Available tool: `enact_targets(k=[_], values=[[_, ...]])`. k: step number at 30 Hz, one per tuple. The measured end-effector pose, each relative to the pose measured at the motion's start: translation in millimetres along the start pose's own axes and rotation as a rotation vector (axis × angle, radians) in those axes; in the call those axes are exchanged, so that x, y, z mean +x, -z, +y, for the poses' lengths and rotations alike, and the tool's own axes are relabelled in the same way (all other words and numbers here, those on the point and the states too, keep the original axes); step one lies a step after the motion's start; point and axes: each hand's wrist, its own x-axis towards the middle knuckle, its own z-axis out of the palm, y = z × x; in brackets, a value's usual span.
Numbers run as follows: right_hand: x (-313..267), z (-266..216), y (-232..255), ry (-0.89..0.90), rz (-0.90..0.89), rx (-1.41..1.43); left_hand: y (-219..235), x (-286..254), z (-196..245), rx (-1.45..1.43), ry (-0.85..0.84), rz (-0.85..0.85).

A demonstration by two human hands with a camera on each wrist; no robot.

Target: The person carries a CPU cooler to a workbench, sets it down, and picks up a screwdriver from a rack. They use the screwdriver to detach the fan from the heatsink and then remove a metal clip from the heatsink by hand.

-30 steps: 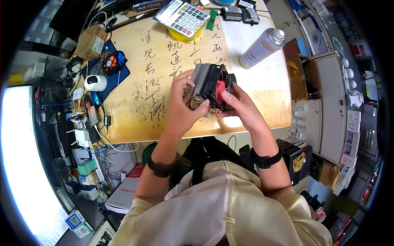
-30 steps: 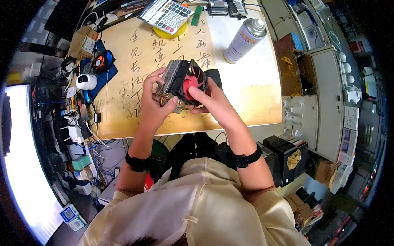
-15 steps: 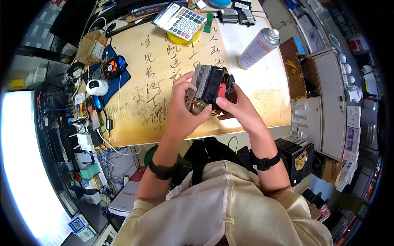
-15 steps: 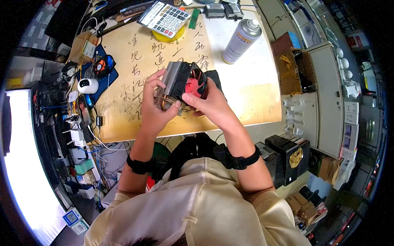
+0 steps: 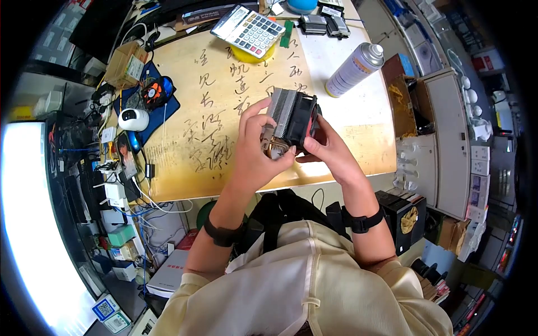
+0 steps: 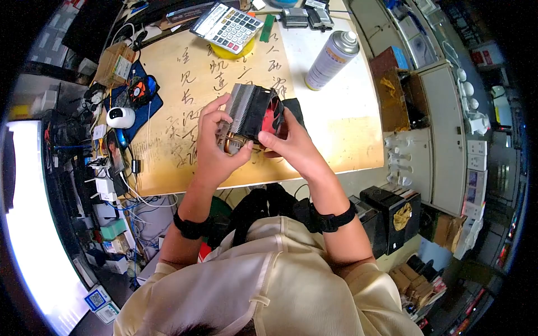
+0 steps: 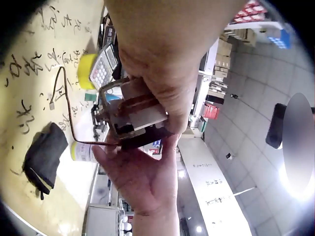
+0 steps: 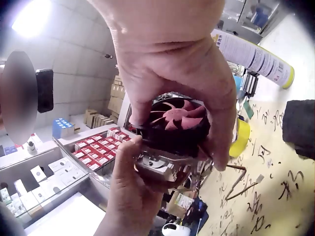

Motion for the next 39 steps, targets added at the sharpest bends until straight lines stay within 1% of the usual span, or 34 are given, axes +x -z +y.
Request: enact_targets(k=[3,4,6,7,10,11,12,14,15,18,19,22,25,26,28,29,32,33,34,35,38,39], values=[[3,4,4,-0.015,-0.07,0.096,4,0,6,0.072,0.006,-0.042],[3,4,5,-0.028,-0.093,0.13,3,0,5,0.095,-0.035,-0.038],[3,-1,-1,-0.061,-0.063,0.113,0,-2,1,0.142,-0.119,-0.031],[3,-3,-4,-0.076,-0.048,0.105,2,-2,3,0.155,-0.132,-0.054],[5,4,-4,-0.021,-0.042,0.183,1,-3,-4,-0.383,0.112,-0.115],[6,7,-2,0.032,-0.02,0.104,3,-3,-4,-0.647,0.233,-0.107],[3,5,-3,0.155,-0.035,-0.034,5,-2,-6,-0.614,0.276,-0.136],[-8,-2,-12,0.167,-0.016,-0.109,9,-3,-11,-0.546,0.365,-0.192],[-9,-3,-12,0.184,-0.04,-0.151,15,1,-4,-0.518,0.432,-0.282],[-10,-2,-11,0.224,-0.094,-0.234,13,3,-3,-0.519,0.304,-0.249],[-9,1,-9,0.229,-0.104,-0.237,14,3,2,-0.524,0.333,-0.257],[-7,0,-5,0.254,-0.129,-0.247,12,1,1,-0.44,0.221,-0.247],[-6,0,2,0.286,-0.147,-0.281,12,1,5,-0.326,0.207,-0.287],[-6,1,3,0.297,-0.153,-0.296,11,0,3,-0.329,0.186,-0.275],[-9,-5,2,0.303,-0.152,-0.183,8,-3,-2,-0.334,0.145,-0.25],[-11,-8,1,0.305,-0.151,-0.126,9,-4,-2,-0.233,0.117,-0.246],[-15,-7,-2,0.402,-0.01,-0.101,9,-5,-3,-0.132,0.035,-0.178],[-16,-11,1,0.579,0.059,-0.365,14,-1,7,0.065,-0.14,-0.104],[-19,-21,3,0.75,0.128,-0.632,16,0,7,0.102,-0.172,-0.097],[-26,-31,-8,0.798,0.237,-0.674,17,2,6,0.139,-0.203,-0.091],[-29,-37,-8,0.915,0.102,-0.864,19,6,11,0.201,-0.259,-0.083],[-28,-36,-11,0.939,0.099,-0.861,19,6,12,0.22,-0.272,-0.093]])
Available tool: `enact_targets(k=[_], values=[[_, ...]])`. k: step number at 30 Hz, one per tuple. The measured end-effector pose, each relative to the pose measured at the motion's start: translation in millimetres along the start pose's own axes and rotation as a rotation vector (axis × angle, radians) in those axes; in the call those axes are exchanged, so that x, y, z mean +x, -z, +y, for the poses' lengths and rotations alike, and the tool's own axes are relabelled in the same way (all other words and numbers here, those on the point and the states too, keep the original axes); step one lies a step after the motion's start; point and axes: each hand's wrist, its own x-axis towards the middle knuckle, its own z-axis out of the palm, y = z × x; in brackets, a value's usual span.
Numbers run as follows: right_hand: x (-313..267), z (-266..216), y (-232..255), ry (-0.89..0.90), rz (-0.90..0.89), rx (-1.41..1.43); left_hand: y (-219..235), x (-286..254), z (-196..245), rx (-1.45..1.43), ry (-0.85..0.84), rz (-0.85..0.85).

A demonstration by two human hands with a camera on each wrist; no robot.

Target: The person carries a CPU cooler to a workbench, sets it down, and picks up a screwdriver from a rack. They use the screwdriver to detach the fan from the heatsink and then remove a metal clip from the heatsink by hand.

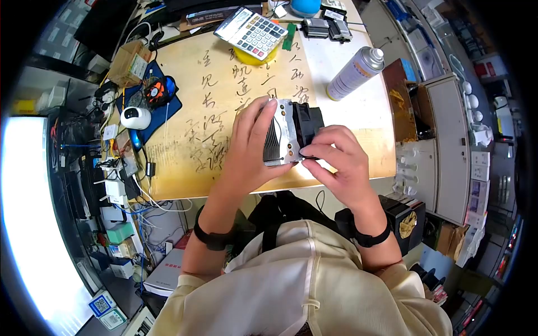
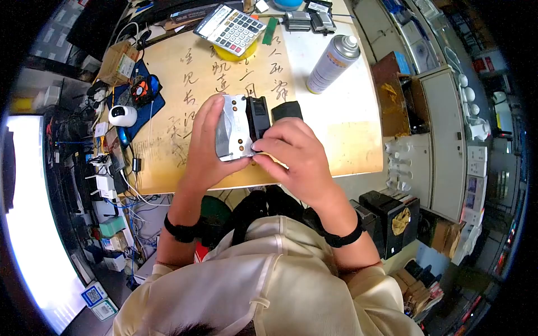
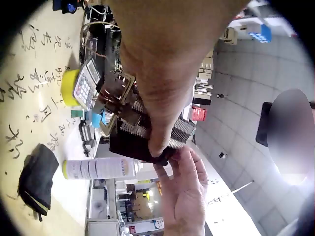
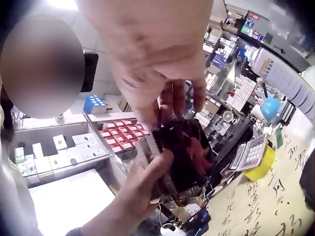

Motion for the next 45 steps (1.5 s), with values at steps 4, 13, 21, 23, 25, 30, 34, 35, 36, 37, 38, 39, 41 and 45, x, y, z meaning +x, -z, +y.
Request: enact_targets(k=[4,13,21,23,25,30,34,35,36,37,38,39,41,45], values=[[4,3,3,-0.028,-0.085,0.007,5,4,2,0.041,-0.011,-0.063],[-1,18,-5,-0.082,-0.255,0.047,0,-1,-1,0.1,0.041,-0.205],[-6,25,-4,-0.187,-0.267,0.16,-2,-1,-1,0.076,0.085,-0.195],[-7,25,-5,-0.2,-0.245,0.168,-2,0,0,0.077,0.085,-0.198],[-7,26,-6,-0.212,-0.231,0.179,-2,1,-1,0.08,0.082,-0.199],[-8,27,-5,-0.246,-0.227,0.2,-1,0,-1,0.068,0.13,-0.242],[-9,36,-4,-0.348,-0.28,0.307,-2,1,-2,0.022,0.207,-0.292],[-8,37,-3,-0.363,-0.28,0.331,-2,1,-2,0.021,0.219,-0.296],[-8,37,-3,-0.378,-0.28,0.356,-2,2,-2,0.02,0.231,-0.299],[-7,36,-2,-0.385,-0.285,0.374,-2,2,-3,0.019,0.243,-0.303],[-6,34,-1,-0.393,-0.289,0.392,-2,2,-3,0.026,0.238,-0.307],[-5,33,-1,-0.4,-0.294,0.41,-3,2,-4,0.032,0.234,-0.31],[-4,32,-1,-0.4,-0.321,0.408,-3,2,-4,0.04,0.225,-0.321],[-5,35,1,-0.37,-0.423,0.343,-2,1,-3,0.018,0.229,-0.374]])
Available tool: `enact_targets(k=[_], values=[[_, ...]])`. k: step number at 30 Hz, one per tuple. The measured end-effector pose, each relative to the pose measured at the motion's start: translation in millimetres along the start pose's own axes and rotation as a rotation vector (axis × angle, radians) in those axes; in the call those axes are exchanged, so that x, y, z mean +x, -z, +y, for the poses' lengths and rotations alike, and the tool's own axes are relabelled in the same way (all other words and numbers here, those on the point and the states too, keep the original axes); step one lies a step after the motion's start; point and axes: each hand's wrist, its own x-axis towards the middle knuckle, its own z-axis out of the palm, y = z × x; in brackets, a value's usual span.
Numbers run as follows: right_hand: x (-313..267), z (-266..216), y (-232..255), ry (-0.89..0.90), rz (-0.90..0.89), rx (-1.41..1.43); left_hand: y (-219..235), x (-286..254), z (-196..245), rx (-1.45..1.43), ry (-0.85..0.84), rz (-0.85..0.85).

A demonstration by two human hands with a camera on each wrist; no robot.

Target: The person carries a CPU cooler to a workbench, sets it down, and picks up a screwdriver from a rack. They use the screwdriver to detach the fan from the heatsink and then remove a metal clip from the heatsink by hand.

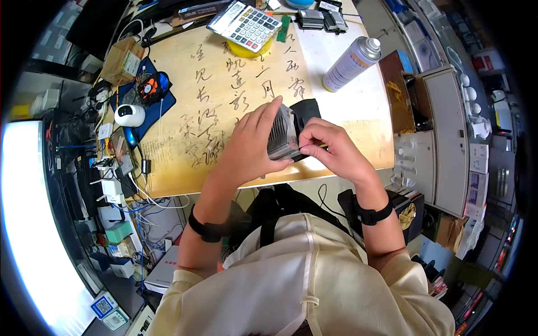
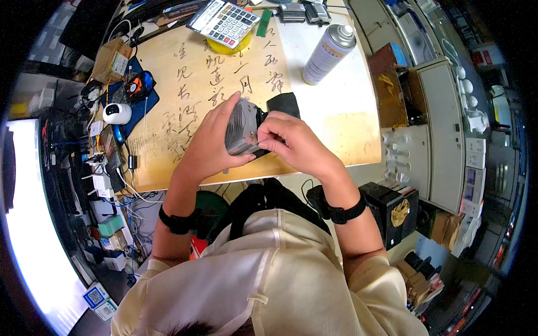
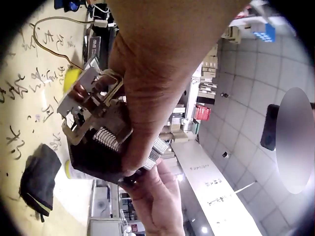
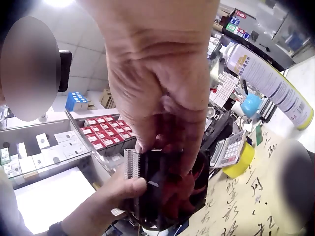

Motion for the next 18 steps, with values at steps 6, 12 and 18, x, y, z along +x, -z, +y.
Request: enact_targets(k=[6,12,18], values=[[-2,2,-5,0.08,0.038,-0.049,-4,-3,-4,-0.055,0.03,0.009],[-1,4,-12,0.092,0.125,-0.058,-2,-4,-3,-0.099,0.092,0.023],[-1,6,-19,0.12,0.184,-0.056,-2,-6,-4,-0.111,0.085,0.049]])
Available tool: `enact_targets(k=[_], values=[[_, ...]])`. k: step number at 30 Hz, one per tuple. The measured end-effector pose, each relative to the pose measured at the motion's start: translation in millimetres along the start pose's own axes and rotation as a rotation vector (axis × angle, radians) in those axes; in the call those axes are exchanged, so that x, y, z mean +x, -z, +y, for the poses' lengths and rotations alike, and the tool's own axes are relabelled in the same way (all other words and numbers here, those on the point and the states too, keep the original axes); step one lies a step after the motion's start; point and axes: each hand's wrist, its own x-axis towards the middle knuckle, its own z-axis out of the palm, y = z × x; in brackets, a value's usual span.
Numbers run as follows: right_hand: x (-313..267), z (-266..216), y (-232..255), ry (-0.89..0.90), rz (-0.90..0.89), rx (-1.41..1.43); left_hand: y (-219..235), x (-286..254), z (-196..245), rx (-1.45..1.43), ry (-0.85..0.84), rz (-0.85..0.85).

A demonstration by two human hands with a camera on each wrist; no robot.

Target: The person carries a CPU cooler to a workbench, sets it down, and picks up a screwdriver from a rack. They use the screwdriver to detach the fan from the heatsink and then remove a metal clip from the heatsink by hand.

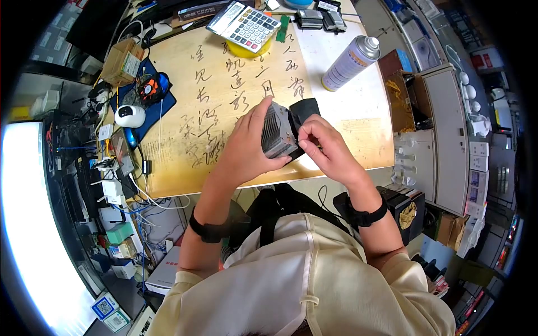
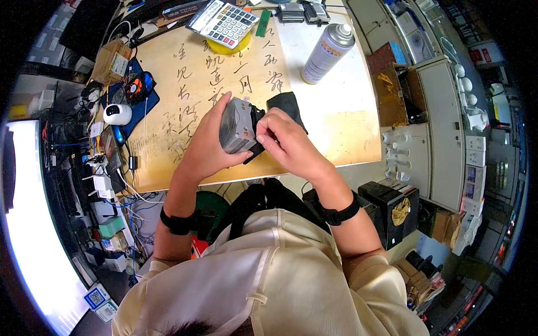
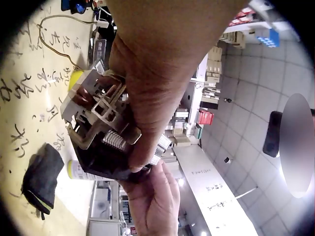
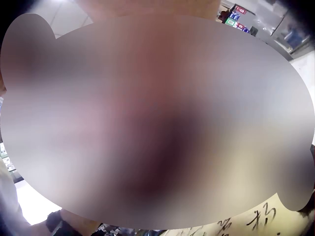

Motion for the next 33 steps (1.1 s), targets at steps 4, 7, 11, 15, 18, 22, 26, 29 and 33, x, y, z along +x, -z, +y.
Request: enact_targets(k=[4,7,11,15,18,22,26,29,33], values=[[-2,-1,-2,-0.033,0.007,0.018,1,-2,2,0.008,0.012,-0.005],[-4,0,-3,-0.045,0.006,0.032,-1,-4,-1,0.011,0.005,0.0],[-5,-2,-2,-0.098,0.005,0.094,-1,-6,-1,-0.025,0.052,-0.024],[-3,0,1,-0.111,-0.037,0.105,-1,-5,-3,-0.057,0.083,-0.048],[0,-3,9,-0.107,-0.084,0.118,-4,-5,-11,-0.172,0.09,-0.057],[2,-10,11,-0.106,-0.042,0.125,-5,-3,-11,-0.304,0.201,-0.118],[3,-19,15,-0.126,-0.036,0.107,-6,-4,-8,-0.413,0.255,-0.194],[5,-21,18,-0.153,-0.053,0.124,-5,-6,-6,-0.477,0.255,-0.241],[4,-11,21,-0.125,-0.128,0.182,-5,-7,-6,-0.571,0.293,-0.307]])
